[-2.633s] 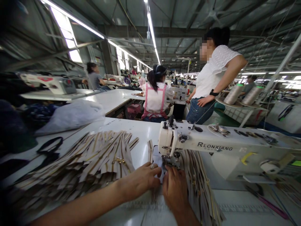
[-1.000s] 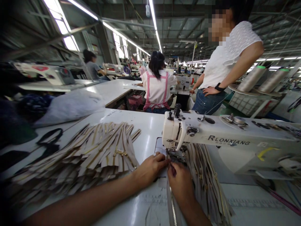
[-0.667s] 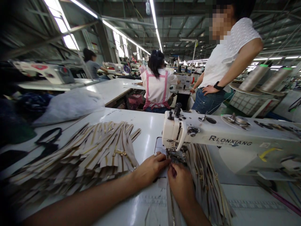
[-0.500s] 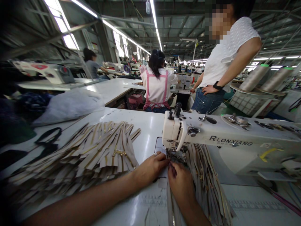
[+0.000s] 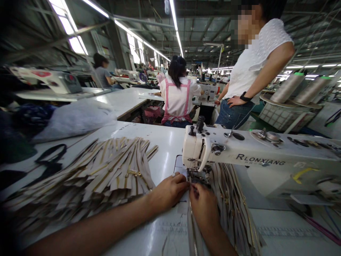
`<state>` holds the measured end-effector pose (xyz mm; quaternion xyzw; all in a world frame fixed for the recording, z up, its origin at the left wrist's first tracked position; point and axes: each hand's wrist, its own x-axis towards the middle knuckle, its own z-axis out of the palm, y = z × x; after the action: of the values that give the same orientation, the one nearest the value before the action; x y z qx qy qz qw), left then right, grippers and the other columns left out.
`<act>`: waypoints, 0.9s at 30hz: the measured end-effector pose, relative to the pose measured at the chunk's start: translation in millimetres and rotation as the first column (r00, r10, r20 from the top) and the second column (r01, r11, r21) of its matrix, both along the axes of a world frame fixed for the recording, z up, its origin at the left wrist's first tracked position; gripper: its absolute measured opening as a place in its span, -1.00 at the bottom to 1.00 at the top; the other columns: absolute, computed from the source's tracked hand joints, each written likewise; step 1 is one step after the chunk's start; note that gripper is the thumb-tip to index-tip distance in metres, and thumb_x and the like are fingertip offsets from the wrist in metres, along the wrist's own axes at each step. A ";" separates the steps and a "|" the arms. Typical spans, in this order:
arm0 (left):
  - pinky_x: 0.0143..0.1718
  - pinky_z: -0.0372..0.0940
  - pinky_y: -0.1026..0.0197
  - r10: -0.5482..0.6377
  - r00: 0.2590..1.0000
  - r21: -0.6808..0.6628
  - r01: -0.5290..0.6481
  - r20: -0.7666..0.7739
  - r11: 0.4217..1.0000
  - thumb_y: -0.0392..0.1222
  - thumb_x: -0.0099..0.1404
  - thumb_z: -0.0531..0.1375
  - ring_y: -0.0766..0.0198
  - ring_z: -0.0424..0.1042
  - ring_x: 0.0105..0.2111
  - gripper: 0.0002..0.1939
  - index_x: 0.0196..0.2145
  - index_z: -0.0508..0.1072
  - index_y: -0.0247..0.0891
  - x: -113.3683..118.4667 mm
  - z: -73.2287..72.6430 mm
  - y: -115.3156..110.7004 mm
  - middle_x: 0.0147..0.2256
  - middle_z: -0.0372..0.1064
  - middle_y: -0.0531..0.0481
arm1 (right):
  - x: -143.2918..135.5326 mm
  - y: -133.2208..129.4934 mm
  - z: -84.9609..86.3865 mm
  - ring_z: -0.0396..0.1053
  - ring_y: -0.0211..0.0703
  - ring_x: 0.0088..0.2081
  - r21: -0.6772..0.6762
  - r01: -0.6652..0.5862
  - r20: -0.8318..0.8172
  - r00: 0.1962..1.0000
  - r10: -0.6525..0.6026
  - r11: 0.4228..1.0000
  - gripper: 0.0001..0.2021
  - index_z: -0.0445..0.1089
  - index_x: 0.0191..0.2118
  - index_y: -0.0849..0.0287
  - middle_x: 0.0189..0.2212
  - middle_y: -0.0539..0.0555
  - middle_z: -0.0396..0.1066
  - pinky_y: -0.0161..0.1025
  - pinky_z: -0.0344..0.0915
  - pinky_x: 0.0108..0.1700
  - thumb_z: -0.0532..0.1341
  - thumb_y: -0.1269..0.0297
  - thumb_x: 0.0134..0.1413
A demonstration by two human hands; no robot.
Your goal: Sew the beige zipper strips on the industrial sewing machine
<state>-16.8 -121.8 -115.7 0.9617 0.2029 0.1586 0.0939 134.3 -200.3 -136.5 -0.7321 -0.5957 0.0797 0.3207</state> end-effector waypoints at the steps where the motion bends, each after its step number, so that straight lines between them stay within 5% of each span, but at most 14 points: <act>1: -0.18 0.36 0.14 -0.010 1.000 0.009 0.010 0.001 1.000 -0.29 0.42 0.02 0.16 0.33 -0.21 -0.79 -0.11 0.42 -0.33 0.1 0.2 0.0 -0.22 0.34 -0.12 | 0.1 0.2 -0.3 0.52 -0.08 -0.40 0.001 0.004 0.006 1.000 -0.004 1.000 -0.74 0.54 -0.26 0.16 -0.41 0.11 0.57 -0.25 0.35 -0.36 0.10 0.27 0.17; 5: -0.16 0.37 0.12 -0.051 0.999 0.059 0.052 -0.005 0.997 -0.32 0.40 0.04 0.12 0.32 -0.17 -0.70 0.06 0.33 -0.37 1.5 1.4 1.0 -0.20 0.35 -0.15 | 1.0 0.4 -2.8 0.52 -0.08 -0.40 0.012 -0.008 0.036 0.999 0.007 1.000 -0.74 0.55 -0.28 0.16 -0.39 0.13 0.58 -0.25 0.35 -0.34 0.09 0.31 0.15; 16: -0.15 0.34 0.12 -0.020 1.000 0.002 0.020 0.001 1.000 -0.32 0.41 0.03 0.13 0.30 -0.18 -0.77 -0.06 0.42 -0.33 4.3 -2.0 2.7 -0.20 0.31 -0.14 | 0.2 -0.3 -4.5 0.49 -0.13 -0.44 0.061 0.007 0.105 0.994 -0.013 0.998 -0.76 0.52 -0.34 0.14 -0.46 0.07 0.55 -0.29 0.29 -0.40 0.08 0.32 0.15; 27: -0.11 0.29 0.08 -0.052 0.998 -0.007 0.052 -0.028 0.999 -0.33 0.38 0.04 0.10 0.28 -0.19 -0.82 -0.15 0.42 -0.35 6.1 9.8 4.1 -0.23 0.31 -0.15 | 1.9 -0.8 -3.5 0.51 -0.08 -0.29 0.027 -0.054 0.266 0.963 0.045 0.998 -0.73 0.50 -0.23 0.16 -0.30 0.10 0.55 -0.24 0.33 -0.24 0.04 0.38 0.17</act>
<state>-10.7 -117.7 -105.8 0.9684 0.1797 0.1422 0.0981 136.2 -201.1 -140.0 -0.7156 -0.6525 -0.0209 0.2484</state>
